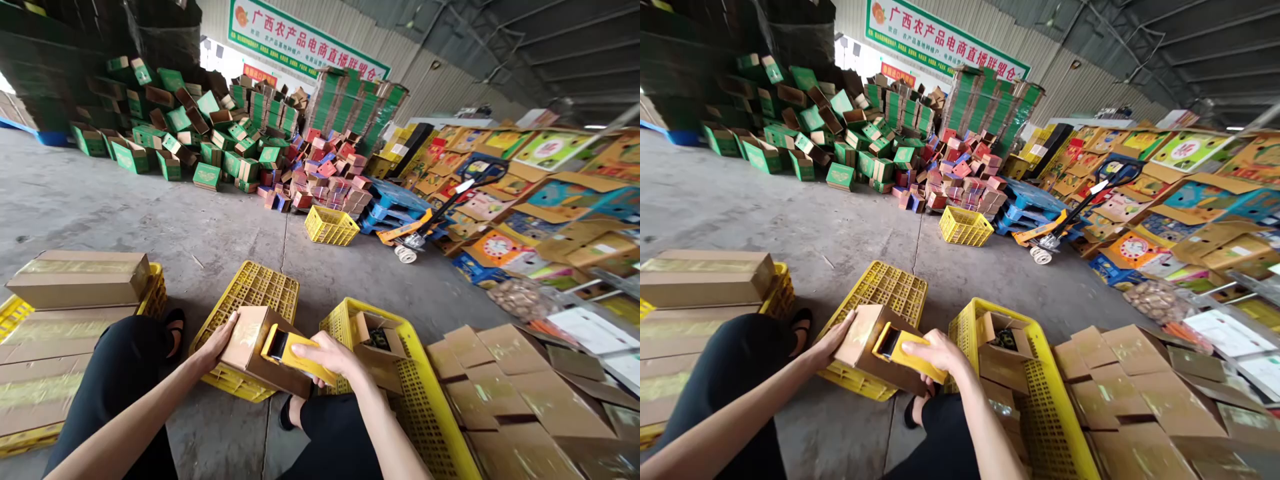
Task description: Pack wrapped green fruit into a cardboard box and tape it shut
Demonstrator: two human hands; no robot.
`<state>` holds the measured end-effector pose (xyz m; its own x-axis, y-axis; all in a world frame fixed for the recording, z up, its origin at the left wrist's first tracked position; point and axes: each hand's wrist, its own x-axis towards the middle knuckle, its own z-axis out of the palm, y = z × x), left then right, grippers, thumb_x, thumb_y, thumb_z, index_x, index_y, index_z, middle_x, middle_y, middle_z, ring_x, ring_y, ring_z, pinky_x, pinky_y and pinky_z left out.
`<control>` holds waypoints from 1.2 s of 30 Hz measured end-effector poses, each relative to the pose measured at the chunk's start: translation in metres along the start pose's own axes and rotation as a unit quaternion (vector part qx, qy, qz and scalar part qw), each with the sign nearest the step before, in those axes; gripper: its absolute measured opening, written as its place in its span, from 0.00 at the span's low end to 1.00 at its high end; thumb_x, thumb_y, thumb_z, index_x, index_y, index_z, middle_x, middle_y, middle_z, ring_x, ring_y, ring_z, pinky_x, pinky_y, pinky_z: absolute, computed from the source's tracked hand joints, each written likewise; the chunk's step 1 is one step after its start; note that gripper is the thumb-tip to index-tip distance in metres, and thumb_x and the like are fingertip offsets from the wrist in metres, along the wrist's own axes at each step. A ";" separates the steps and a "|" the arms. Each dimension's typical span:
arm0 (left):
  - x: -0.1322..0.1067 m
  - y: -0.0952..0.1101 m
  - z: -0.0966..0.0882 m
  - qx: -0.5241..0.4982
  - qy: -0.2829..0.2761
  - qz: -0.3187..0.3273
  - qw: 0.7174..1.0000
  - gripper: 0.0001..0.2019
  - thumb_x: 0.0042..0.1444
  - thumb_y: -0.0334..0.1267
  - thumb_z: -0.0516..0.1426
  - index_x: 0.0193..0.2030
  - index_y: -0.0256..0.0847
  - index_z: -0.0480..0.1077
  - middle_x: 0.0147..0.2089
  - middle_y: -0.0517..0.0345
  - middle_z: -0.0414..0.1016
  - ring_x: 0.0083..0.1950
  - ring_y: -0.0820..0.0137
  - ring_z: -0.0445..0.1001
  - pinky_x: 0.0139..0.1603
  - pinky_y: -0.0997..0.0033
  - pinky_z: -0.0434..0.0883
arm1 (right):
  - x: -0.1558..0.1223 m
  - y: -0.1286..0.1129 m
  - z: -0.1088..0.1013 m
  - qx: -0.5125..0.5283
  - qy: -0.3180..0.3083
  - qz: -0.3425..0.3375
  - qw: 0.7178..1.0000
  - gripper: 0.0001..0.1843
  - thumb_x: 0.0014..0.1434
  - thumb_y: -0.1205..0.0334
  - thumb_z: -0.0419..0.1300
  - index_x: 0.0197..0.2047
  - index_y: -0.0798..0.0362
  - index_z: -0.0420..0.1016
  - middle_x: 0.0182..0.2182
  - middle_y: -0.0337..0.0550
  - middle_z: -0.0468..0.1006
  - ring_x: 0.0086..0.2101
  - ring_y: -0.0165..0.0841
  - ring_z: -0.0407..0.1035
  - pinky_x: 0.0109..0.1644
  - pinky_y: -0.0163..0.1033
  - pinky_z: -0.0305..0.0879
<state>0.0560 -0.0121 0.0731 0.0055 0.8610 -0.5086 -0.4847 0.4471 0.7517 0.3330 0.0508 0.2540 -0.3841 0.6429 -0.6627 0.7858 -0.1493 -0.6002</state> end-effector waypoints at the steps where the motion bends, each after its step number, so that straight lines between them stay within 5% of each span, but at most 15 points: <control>1: 0.006 -0.006 -0.002 0.002 0.004 0.005 1.000 0.39 0.63 0.74 0.55 0.57 0.37 0.77 0.45 0.42 0.87 0.46 0.55 0.87 0.46 0.61 0.84 | 0.006 0.000 0.000 -0.007 -0.002 0.003 1.000 0.26 0.62 0.39 0.69 0.31 0.55 0.75 0.17 0.41 0.78 0.16 0.31 0.73 0.20 0.29 0.67; 5: 0.029 -0.022 -0.024 0.034 0.051 0.021 0.998 0.38 0.63 0.73 0.55 0.51 0.36 0.79 0.42 0.43 0.87 0.47 0.54 0.87 0.46 0.62 0.83 | 0.043 0.006 0.016 0.010 -0.031 -0.005 0.999 0.26 0.67 0.39 0.63 0.33 0.55 0.77 0.18 0.39 0.79 0.18 0.32 0.75 0.22 0.31 0.70; 9: 0.045 -0.020 -0.055 0.145 0.188 0.057 0.970 0.38 0.60 0.74 0.55 0.43 0.34 0.81 0.38 0.42 0.86 0.53 0.44 0.85 0.51 0.55 0.81 | 0.092 -0.001 0.046 0.028 -0.049 -0.024 0.998 0.22 0.71 0.43 0.61 0.38 0.54 0.78 0.18 0.37 0.78 0.20 0.33 0.77 0.27 0.31 0.72; 14: 0.045 -0.018 -0.075 0.191 0.251 0.177 0.932 0.38 0.67 0.69 0.48 0.56 0.33 0.78 0.56 0.39 0.84 0.69 0.44 0.75 0.67 0.48 0.73 | 0.145 -0.028 0.073 -0.008 -0.062 0.023 0.998 0.22 0.74 0.51 0.59 0.31 0.54 0.75 0.15 0.38 0.75 0.18 0.32 0.74 0.25 0.31 0.71; 16: 0.041 -0.028 -0.076 0.250 0.237 0.276 0.897 0.36 0.71 0.64 0.46 0.66 0.36 0.73 0.65 0.39 0.79 0.72 0.49 0.72 0.72 0.46 0.68 | 0.156 -0.034 0.075 -0.012 -0.059 0.028 0.998 0.21 0.74 0.52 0.58 0.31 0.54 0.75 0.15 0.38 0.74 0.17 0.33 0.73 0.25 0.32 0.71; 19: 0.037 -0.049 -0.074 0.374 0.146 0.383 0.832 0.32 0.76 0.58 0.43 0.78 0.44 0.60 0.74 0.43 0.71 0.75 0.54 0.69 0.75 0.44 0.65 | 0.162 -0.033 0.074 -0.015 -0.068 0.031 0.997 0.21 0.74 0.51 0.59 0.32 0.54 0.76 0.16 0.39 0.75 0.18 0.33 0.74 0.26 0.33 0.74; 22: 0.038 -0.062 -0.073 0.503 0.069 0.430 0.746 0.34 0.77 0.55 0.44 0.84 0.50 0.42 0.80 0.45 0.61 0.79 0.55 0.62 0.77 0.44 0.63 | 0.159 -0.026 0.074 -0.013 -0.072 0.023 0.997 0.23 0.75 0.49 0.57 0.32 0.55 0.76 0.17 0.41 0.75 0.21 0.36 0.77 0.30 0.37 0.77; 25: 0.041 -0.059 -0.076 0.572 0.053 0.445 0.687 0.39 0.77 0.57 0.46 0.85 0.50 0.30 0.80 0.44 0.59 0.79 0.55 0.62 0.78 0.45 0.63 | 0.155 -0.021 0.076 -0.005 -0.063 0.007 0.998 0.25 0.75 0.48 0.56 0.30 0.55 0.75 0.18 0.43 0.76 0.23 0.37 0.78 0.32 0.39 0.79; 30: 0.041 -0.047 -0.083 0.626 0.040 0.479 0.615 0.45 0.75 0.61 0.48 0.84 0.46 0.26 0.79 0.41 0.60 0.78 0.54 0.64 0.78 0.48 0.61 | 0.153 -0.023 0.074 -0.001 -0.074 -0.007 0.997 0.26 0.75 0.49 0.56 0.28 0.54 0.75 0.17 0.42 0.76 0.19 0.34 0.75 0.28 0.36 0.76; 36: 0.045 -0.055 -0.084 0.652 0.064 0.481 0.583 0.48 0.73 0.61 0.51 0.85 0.41 0.29 0.78 0.37 0.63 0.76 0.52 0.67 0.80 0.48 0.56 | 0.157 -0.019 0.073 0.011 -0.092 0.007 0.996 0.24 0.74 0.48 0.56 0.29 0.53 0.73 0.17 0.43 0.77 0.21 0.37 0.76 0.29 0.39 0.77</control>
<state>0.0096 -0.0183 -0.0269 0.1742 0.8775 0.4467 0.8671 -0.3517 0.3527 0.2223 0.1004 0.1287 -0.4567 0.4921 -0.7411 0.7820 -0.1752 -0.5982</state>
